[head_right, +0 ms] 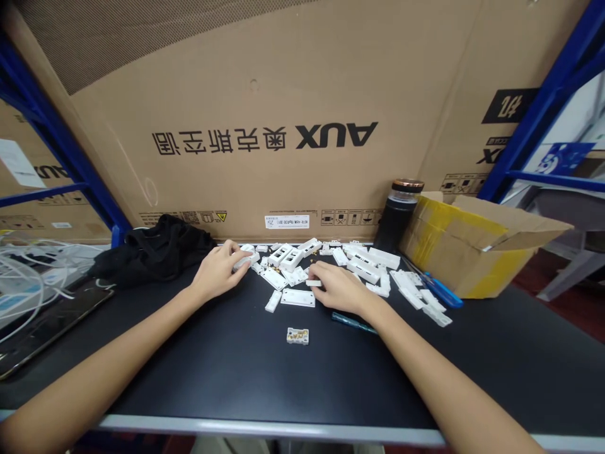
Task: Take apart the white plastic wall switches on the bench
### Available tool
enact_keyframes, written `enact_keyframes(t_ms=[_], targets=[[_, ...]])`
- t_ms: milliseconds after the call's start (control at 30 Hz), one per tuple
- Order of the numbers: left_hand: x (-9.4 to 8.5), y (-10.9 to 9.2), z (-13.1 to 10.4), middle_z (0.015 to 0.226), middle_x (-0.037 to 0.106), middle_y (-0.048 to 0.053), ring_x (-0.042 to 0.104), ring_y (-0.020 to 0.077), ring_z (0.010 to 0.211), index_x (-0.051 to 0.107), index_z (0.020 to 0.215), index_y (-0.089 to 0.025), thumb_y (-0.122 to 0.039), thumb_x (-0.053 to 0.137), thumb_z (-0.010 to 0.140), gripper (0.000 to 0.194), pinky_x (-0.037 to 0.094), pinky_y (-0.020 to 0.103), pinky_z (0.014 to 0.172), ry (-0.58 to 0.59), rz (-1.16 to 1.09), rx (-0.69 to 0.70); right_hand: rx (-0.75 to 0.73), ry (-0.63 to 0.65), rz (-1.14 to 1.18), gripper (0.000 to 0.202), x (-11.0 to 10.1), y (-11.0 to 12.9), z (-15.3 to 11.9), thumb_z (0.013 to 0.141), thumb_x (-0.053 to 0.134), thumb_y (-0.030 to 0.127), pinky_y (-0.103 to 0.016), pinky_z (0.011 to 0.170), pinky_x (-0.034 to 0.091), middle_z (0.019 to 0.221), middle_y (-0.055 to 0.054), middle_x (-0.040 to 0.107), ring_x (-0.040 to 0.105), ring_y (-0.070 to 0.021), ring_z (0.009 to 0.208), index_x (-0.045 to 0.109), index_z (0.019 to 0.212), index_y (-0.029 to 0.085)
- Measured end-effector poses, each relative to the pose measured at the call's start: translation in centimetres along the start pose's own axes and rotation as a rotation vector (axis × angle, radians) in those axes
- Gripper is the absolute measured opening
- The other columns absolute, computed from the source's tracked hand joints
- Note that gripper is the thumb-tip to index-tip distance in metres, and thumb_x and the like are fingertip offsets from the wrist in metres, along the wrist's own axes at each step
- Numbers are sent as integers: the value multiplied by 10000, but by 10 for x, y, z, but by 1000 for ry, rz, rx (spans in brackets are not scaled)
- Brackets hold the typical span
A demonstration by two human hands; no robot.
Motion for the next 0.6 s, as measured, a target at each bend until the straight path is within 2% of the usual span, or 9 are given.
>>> enact_keyframes(t_ms=[100, 167, 267, 367, 500, 600], targets=[[2, -14, 1, 1257, 603, 86, 595, 243, 1070, 584, 1336, -267, -305, 483, 984, 369, 380, 460, 1045, 26, 4, 125, 3, 32, -16, 173, 1, 0, 0, 878, 475, 173, -312, 707, 422, 1024, -61, 651, 618, -211, 859, 599, 985, 229], [5, -21, 2, 1279, 623, 87, 575, 264, 1107, 599, 1287, -241, -259, 484, 974, 334, 339, 485, 1053, 43, 22, 171, 5, 51, -26, 256, 0, 0, -1, 863, 454, 132, -318, 711, 423, 1054, -67, 656, 627, -211, 856, 621, 1032, 227], [11, -22, 1, 1166, 680, 86, 575, 279, 1048, 646, 1095, -208, -267, 486, 973, 210, 348, 488, 974, 64, 33, 176, 2, 76, -32, 315, -1, 1, -2, 852, 443, 102, -339, 770, 439, 1073, -74, 670, 639, -223, 893, 644, 1064, 219], [15, -18, 1, 1015, 704, 89, 581, 277, 978, 628, 989, -192, -322, 499, 981, 183, 359, 460, 890, 71, 25, 168, 2, 92, -34, 317, -2, 2, -3, 875, 446, 118, -382, 875, 435, 1108, -84, 680, 639, -244, 966, 662, 1086, 214], [16, -11, 1, 924, 700, 68, 608, 247, 919, 595, 970, -194, -357, 523, 991, 179, 377, 400, 819, 67, -15, 194, 9, 110, -43, 294, -4, 4, -3, 932, 456, 194, -427, 925, 415, 1109, -102, 681, 635, -259, 978, 688, 1111, 209], [17, -10, 1, 974, 693, 58, 620, 225, 918, 574, 1004, -191, -276, 535, 978, 97, 409, 362, 799, 29, -64, 232, 6, 123, -46, 286, -5, 5, -3, 954, 462, 235, -430, 921, 410, 1084, -102, 680, 638, -256, 963, 699, 1112, 207]])
Point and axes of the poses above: each hand's wrist, its own z-axis towards the middle knuckle, its own x-axis out of the palm, y = z × x, the point moved 3 cm from there along z, towards the middle knuckle
